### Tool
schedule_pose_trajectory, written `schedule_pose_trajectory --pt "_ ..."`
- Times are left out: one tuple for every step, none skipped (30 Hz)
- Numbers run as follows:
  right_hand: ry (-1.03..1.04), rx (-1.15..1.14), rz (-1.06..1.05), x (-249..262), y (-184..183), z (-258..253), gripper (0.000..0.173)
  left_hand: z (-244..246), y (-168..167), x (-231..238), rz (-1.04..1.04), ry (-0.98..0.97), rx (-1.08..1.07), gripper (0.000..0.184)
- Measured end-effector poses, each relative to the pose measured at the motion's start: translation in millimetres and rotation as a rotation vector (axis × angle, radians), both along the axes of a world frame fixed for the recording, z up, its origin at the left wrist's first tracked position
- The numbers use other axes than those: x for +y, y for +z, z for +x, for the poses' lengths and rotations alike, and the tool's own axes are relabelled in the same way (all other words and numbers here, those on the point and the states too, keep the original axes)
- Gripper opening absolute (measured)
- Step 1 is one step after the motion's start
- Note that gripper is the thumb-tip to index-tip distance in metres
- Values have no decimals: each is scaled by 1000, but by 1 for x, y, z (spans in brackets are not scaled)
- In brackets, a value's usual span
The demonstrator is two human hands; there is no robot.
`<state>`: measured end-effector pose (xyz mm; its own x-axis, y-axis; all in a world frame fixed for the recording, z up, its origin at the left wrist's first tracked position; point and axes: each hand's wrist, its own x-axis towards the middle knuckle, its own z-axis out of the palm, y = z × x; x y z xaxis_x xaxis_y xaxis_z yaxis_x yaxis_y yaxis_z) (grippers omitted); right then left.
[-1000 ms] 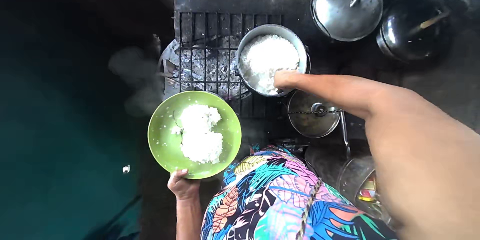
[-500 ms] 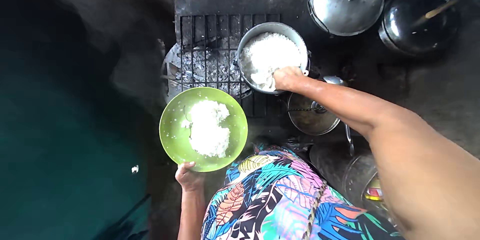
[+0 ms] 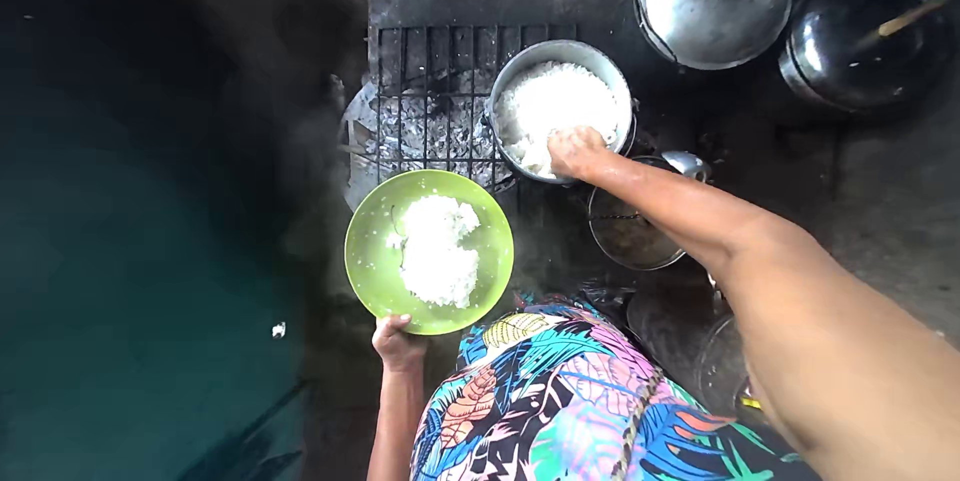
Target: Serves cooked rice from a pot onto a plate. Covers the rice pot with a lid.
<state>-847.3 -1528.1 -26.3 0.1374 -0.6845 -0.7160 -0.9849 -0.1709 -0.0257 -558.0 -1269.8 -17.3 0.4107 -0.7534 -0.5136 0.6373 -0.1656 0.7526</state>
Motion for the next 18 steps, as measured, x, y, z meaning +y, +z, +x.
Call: schedule_pose_trajectory --pt "45 -3 0 0 -1 -4 29 0 -2 0 -3 -5 -3 28" --pt "81 -18 -9 -1 -2 -7 30 0 -4 0 -10 -7 0 28" --pt "105 -47 -23 -2 -5 -12 29 -1 -5 0 -16 -11 7 27" --pt "114 -75 -26 -3 -6 -16 29 -3 -5 0 -17 -16 9 26" --pt "108 -100 -17 -5 -6 -19 31 -4 -4 -1 -18 -22 14 26" --pt "94 -138 -13 -8 -8 -23 34 -5 -2 -2 -19 -30 17 26" --pt "88 -176 -17 -11 -13 -27 36 -6 -1 -3 -22 -38 18 27" --pt "91 -210 -17 -13 -18 -32 36 -7 -1 -4 -25 -40 20 28" --pt "95 -244 -19 -14 -23 -36 36 -8 0 -5 -19 -43 12 29" --pt "94 -283 -21 -15 -29 -41 34 -9 1 -6 -8 -41 8 30" --pt "88 -316 -26 -15 -32 -44 34 -11 2 -7 3 -36 8 30" --pt "83 -337 -27 -14 -32 -47 33 -12 2 -8 8 -29 16 30" --pt "74 -358 -27 -13 -31 -49 34 -12 1 -9 14 -27 17 29" --pt "60 -367 -13 -11 -27 -50 35 -13 0 -10 24 -29 14 29" --pt "49 -374 -2 -10 -22 -51 36 -13 -1 -11 32 -34 6 29" --pt "43 -380 2 -9 -18 -52 36 -14 -2 -14 37 -40 1 30" --pt "36 -392 -1 -9 -15 -54 36 -14 -2 -16 43 -45 -5 30" --pt "31 -408 -8 -8 -13 -56 36 -15 -3 -19 49 -45 -6 30"
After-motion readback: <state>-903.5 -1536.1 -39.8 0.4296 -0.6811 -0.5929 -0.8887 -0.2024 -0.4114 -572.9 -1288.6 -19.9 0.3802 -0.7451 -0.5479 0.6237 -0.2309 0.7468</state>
